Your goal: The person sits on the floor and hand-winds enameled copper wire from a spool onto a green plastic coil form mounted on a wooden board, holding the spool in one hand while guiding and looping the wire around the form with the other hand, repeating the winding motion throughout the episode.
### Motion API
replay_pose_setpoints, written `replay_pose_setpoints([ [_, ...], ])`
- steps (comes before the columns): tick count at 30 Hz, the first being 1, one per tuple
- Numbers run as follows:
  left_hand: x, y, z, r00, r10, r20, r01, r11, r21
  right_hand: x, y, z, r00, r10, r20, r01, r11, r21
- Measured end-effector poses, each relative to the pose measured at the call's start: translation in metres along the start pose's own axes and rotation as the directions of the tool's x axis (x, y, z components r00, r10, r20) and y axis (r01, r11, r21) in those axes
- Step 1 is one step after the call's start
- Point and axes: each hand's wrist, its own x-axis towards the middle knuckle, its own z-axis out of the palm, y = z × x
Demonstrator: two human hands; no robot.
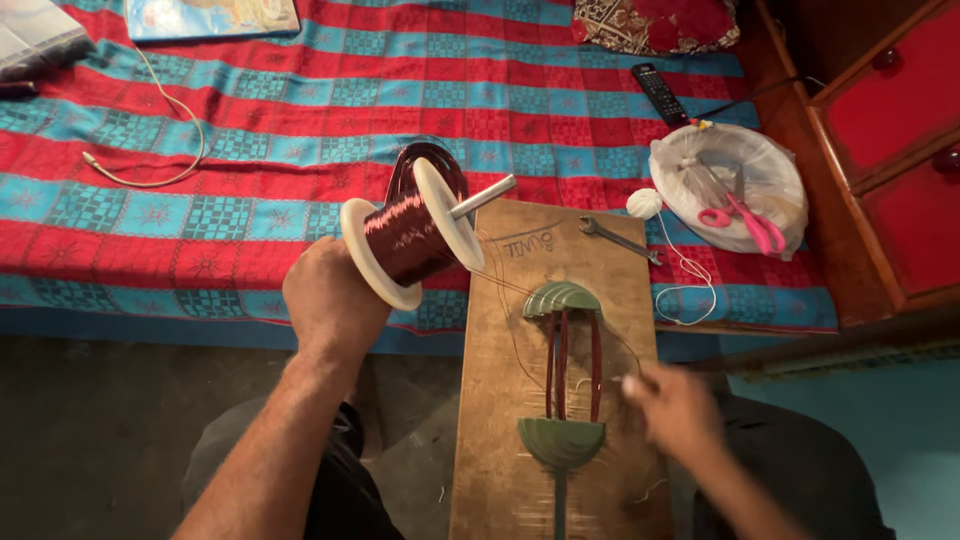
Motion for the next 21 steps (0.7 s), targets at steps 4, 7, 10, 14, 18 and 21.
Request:
replay_pose_setpoints([
  [4, 0.0, -0.001, 0.001, 0.993, 0.009, -0.117, -0.024, 0.991, -0.13, 0.08, -0.087, -0.032, 0.984, -0.174, -0.042, 0.175, 0.985, 0.0],
  [7, 0.001, 0.0, 0.0, 0.983, -0.02, -0.181, -0.015, 0.982, -0.187, 0.089, -0.147, -0.029, 0.823, -0.553, -0.133, 0.488, 0.806, -0.336],
  [10, 0.001, 0.0, -0.004, 0.983, -0.016, -0.181, -0.016, 0.985, -0.173, 0.046, -0.165, -0.006, 0.692, -0.713, -0.11, 0.669, 0.691, -0.273],
  [14, 0.001, 0.001, -0.011, 0.993, 0.008, -0.119, -0.022, 0.993, -0.113, -0.041, -0.137, 0.032, 0.528, -0.843, -0.102, 0.8, 0.534, -0.275],
  [18, -0.004, 0.01, -0.009, 0.994, 0.102, 0.036, -0.103, 0.995, 0.008, -0.096, -0.077, 0.072, 0.537, -0.835, -0.118, 0.833, 0.547, -0.084],
  [21, -0.003, 0.013, -0.006, 0.989, 0.137, 0.046, -0.137, 0.991, 0.001, -0.108, -0.026, 0.094, 0.519, -0.827, -0.214, 0.832, 0.546, -0.093],
])
